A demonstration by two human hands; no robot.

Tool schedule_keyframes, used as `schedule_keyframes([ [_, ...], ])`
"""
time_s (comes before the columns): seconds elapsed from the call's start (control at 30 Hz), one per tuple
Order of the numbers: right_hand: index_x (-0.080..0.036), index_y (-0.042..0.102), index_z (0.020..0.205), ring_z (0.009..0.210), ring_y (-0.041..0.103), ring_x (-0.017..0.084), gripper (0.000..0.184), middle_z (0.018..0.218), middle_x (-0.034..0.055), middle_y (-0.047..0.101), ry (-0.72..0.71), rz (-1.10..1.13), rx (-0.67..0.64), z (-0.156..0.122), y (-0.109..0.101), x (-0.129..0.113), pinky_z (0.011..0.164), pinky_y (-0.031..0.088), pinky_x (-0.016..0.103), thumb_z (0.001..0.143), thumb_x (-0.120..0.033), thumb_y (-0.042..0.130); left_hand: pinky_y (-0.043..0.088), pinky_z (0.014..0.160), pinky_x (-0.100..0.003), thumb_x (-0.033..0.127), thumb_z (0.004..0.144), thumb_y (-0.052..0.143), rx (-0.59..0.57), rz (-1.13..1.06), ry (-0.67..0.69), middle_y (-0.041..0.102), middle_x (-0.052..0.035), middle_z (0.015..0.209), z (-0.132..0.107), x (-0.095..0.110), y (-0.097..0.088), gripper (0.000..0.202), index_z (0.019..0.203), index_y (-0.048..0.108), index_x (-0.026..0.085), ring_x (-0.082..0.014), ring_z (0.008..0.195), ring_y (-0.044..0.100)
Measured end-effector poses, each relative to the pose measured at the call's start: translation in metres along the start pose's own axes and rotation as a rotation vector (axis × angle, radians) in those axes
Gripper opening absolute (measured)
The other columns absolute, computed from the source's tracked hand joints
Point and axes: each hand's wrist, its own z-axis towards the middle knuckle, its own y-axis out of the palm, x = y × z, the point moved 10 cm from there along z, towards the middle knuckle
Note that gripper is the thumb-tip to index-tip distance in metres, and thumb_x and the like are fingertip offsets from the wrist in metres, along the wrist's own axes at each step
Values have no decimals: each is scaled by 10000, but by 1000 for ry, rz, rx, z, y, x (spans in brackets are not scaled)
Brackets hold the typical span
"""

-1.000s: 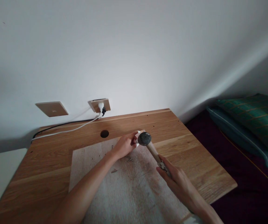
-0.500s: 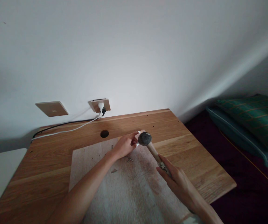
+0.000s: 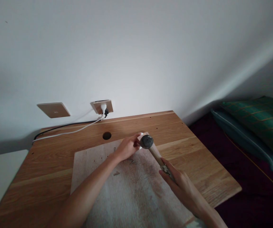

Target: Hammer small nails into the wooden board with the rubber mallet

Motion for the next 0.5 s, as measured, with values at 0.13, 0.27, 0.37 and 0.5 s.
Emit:
schedule_keyframes([
  [0.13,-155,549,1457,1111,749,296,553,1175,143,782,-1,3,5,-1,0,0,903,570,346,1050,-506,419,539,770,-253,19,777,679,7,-8,5,795,-3,920,0,-1,1,697,1434,582,229,-164,787,734],
  [0.27,-138,560,1447,1095,756,296,571,1167,152,783,-6,0,24,0,0,-1,908,572,345,1045,-516,414,540,784,-250,10,774,681,15,7,8,793,-5,943,-1,1,-2,696,1428,585,226,-162,806,735],
  [0.37,-141,568,1436,1067,760,292,548,1135,144,790,-9,4,11,0,2,-1,902,569,345,1045,-496,420,540,773,-247,4,757,686,24,17,11,791,-4,951,0,3,-4,697,1409,601,236,-164,806,734],
  [0.5,-129,547,1454,1005,771,277,574,1088,131,797,11,16,28,-1,0,1,858,571,321,1044,-511,421,548,777,-256,30,773,678,20,6,6,793,-4,925,0,1,-2,655,1396,606,220,-163,786,733],
])
